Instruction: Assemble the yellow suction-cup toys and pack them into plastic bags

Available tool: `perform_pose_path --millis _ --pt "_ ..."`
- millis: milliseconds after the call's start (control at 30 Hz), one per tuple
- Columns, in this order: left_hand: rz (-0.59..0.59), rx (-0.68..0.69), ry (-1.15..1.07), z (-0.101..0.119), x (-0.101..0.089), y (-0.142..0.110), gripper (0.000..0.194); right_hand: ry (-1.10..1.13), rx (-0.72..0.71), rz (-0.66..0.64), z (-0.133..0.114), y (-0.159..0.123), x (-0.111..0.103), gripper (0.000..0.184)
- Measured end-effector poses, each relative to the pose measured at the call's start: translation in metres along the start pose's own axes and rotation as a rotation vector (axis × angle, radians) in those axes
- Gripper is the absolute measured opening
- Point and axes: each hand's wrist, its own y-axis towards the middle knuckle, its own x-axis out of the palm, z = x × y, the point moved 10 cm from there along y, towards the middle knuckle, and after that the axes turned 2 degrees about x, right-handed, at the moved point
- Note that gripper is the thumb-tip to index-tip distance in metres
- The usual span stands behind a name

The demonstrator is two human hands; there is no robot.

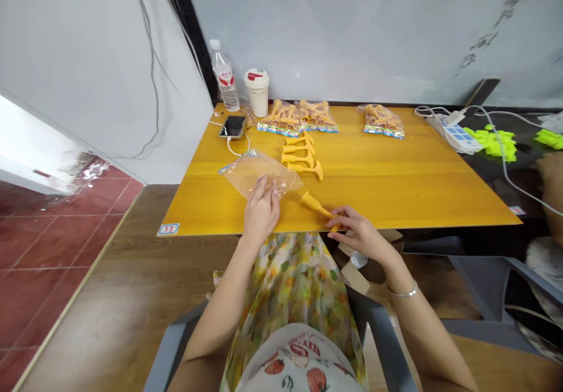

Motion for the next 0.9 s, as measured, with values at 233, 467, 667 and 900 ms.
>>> perform_pose_path --millis 233,467,667,900 --pt "0.039 0.109 0.087 0.052 -0.001 -0.013 0.045 0.011 -0.070 0.008 -0.040 0.022 0.021 0.018" --pt "-0.060 0.197 0.034 0.092 0.000 -0.030 0.048 -0.085 -0.137 0.053 -0.061 0.063 0.051 0.033" --pt "-0.046 0.171 0.015 0.078 -0.008 -0.035 0.048 0.124 -0.170 0.061 -0.064 0.076 0.049 0.033" --pt "-0.007 0.124 0.028 0.049 -0.012 -0.038 0.046 0.605 0.044 0.073 -0.038 0.076 0.050 0.042"
